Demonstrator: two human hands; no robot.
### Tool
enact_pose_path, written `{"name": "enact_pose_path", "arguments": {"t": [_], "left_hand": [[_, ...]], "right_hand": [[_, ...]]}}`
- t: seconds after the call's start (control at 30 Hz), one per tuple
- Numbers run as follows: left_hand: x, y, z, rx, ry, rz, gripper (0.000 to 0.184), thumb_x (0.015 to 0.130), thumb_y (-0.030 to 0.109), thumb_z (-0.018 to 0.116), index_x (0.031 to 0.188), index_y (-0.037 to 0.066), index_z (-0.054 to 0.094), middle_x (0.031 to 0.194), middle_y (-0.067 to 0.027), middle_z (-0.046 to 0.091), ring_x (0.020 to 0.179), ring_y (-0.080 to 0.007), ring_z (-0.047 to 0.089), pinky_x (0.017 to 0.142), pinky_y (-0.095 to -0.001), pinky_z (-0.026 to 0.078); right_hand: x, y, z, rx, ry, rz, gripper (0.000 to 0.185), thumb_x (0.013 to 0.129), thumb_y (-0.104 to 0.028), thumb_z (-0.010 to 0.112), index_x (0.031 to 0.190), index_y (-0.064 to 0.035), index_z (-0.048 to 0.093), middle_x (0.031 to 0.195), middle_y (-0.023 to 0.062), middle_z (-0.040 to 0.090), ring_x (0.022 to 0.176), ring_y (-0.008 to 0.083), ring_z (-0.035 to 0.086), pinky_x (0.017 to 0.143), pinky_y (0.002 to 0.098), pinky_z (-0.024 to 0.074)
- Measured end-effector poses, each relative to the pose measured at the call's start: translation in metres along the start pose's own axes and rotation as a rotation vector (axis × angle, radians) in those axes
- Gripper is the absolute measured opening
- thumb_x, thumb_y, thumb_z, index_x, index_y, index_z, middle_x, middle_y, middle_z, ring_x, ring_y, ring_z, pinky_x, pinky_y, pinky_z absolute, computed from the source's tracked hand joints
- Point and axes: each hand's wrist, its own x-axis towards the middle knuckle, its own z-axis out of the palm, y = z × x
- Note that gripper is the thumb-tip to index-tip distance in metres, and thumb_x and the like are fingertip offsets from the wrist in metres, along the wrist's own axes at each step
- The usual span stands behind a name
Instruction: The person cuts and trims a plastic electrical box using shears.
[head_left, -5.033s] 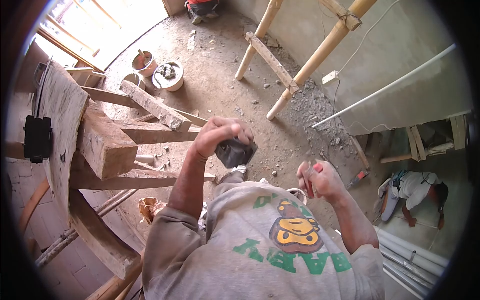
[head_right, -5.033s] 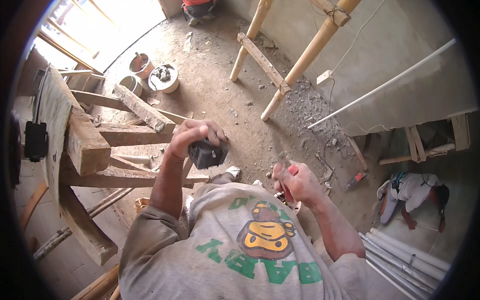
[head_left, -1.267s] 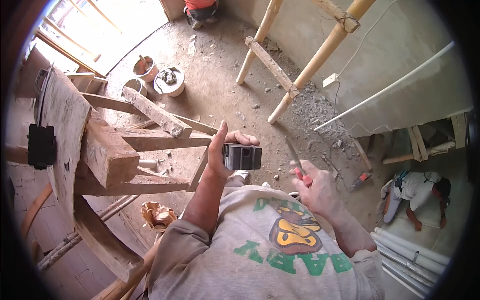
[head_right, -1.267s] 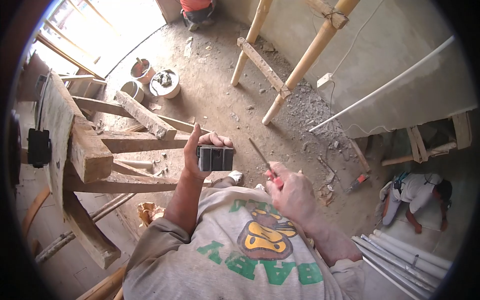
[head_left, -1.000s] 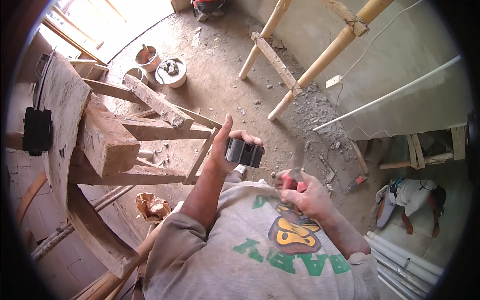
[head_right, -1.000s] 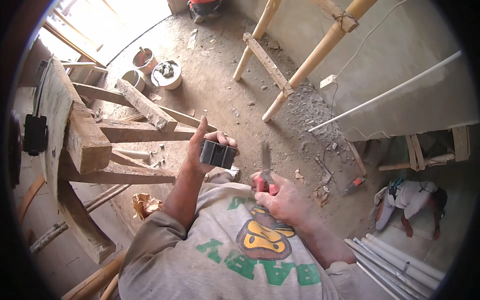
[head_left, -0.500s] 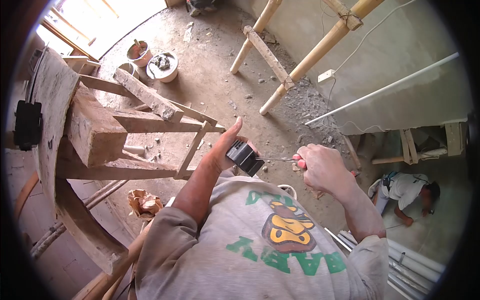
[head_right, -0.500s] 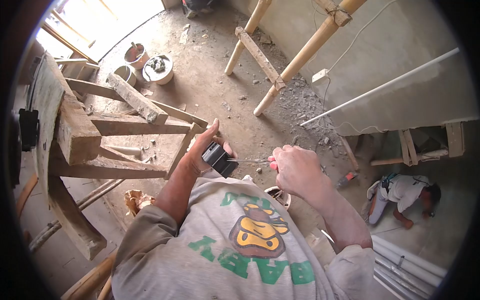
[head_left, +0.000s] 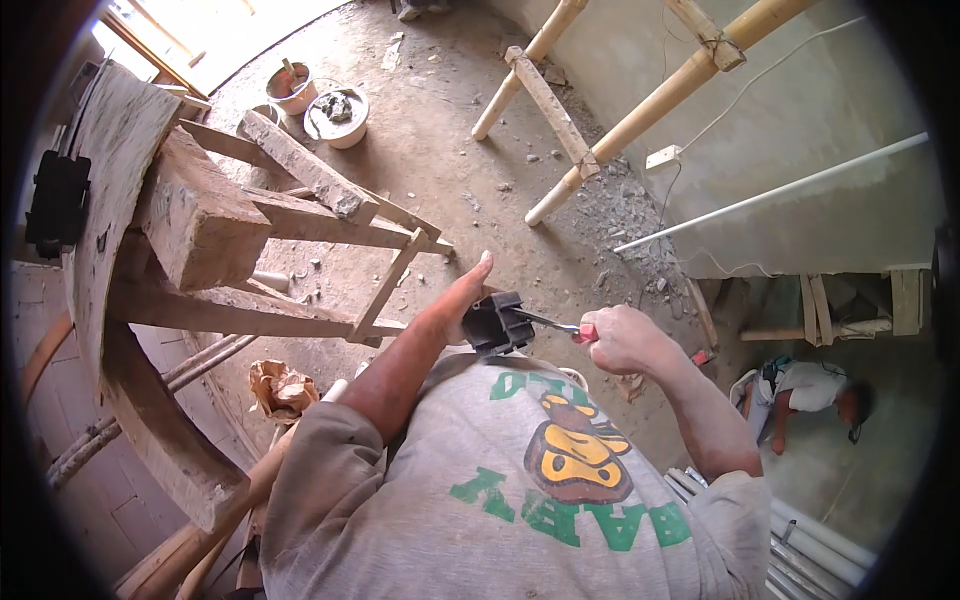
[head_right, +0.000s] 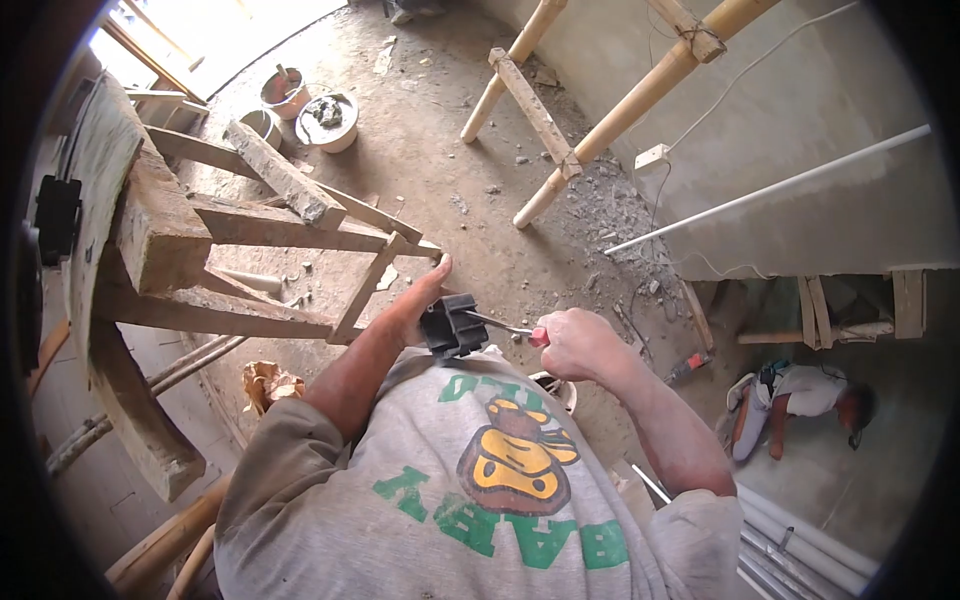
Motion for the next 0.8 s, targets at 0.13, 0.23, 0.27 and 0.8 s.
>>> {"name": "enact_pose_path", "arguments": {"t": [0.13, 0.23, 0.27, 0.8], "left_hand": [[-0.005, -0.006, -0.005, -0.251, -0.142, 0.172, 0.073, 0.090, 0.072, 0.043, 0.097, 0.001, 0.062, 0.093, -0.0151, 0.067, 0.086, -0.0254, 0.067, 0.078, -0.0403, 0.056], [-0.017, -0.005, -0.001, -0.299, -0.208, 0.345, 0.062, 0.093, 0.064, 0.046, 0.097, 0.005, 0.062, 0.096, -0.0147, 0.068, 0.089, -0.0254, 0.067, 0.080, -0.0400, 0.056], [-0.023, -0.005, 0.001, -0.282, -0.236, 0.393, 0.058, 0.094, 0.061, 0.047, 0.097, 0.005, 0.061, 0.097, -0.0146, 0.068, 0.090, -0.0255, 0.067, 0.081, -0.0395, 0.056], [-0.031, 0.002, 0.008, 0.352, -0.037, 0.706, 0.046, 0.093, 0.046, 0.058, 0.093, 0.001, 0.066, 0.082, -0.0073, 0.066, 0.070, -0.0119, 0.063, 0.065, -0.0251, 0.052]], "right_hand": [[0.009, 0.007, 0.028, 0.119, -0.012, 0.006, 0.025, 0.083, -0.024, 0.058, 0.095, -0.0062, 0.069, 0.092, 0.0219, 0.068, 0.093, 0.0389, 0.065, 0.082, 0.0454, 0.0513], [0.005, -0.002, 0.036, 0.195, 0.052, 0.045, 0.026, 0.084, -0.026, 0.058, 0.096, -0.0052, 0.068, 0.095, 0.0226, 0.068, 0.095, 0.0394, 0.065, 0.082, 0.0460, 0.0508], [0.004, -0.005, 0.038, 0.221, 0.075, 0.062, 0.027, 0.084, -0.027, 0.058, 0.096, -0.0049, 0.068, 0.096, 0.0228, 0.068, 0.095, 0.0395, 0.065, 0.082, 0.0462, 0.0507], [-0.020, -0.016, 0.014, 0.206, -0.014, 0.041, 0.028, 0.087, -0.027, 0.055, 0.096, -0.0035, 0.069, 0.094, 0.0230, 0.068, 0.093, 0.0392, 0.065, 0.081, 0.0451, 0.0515]]}}
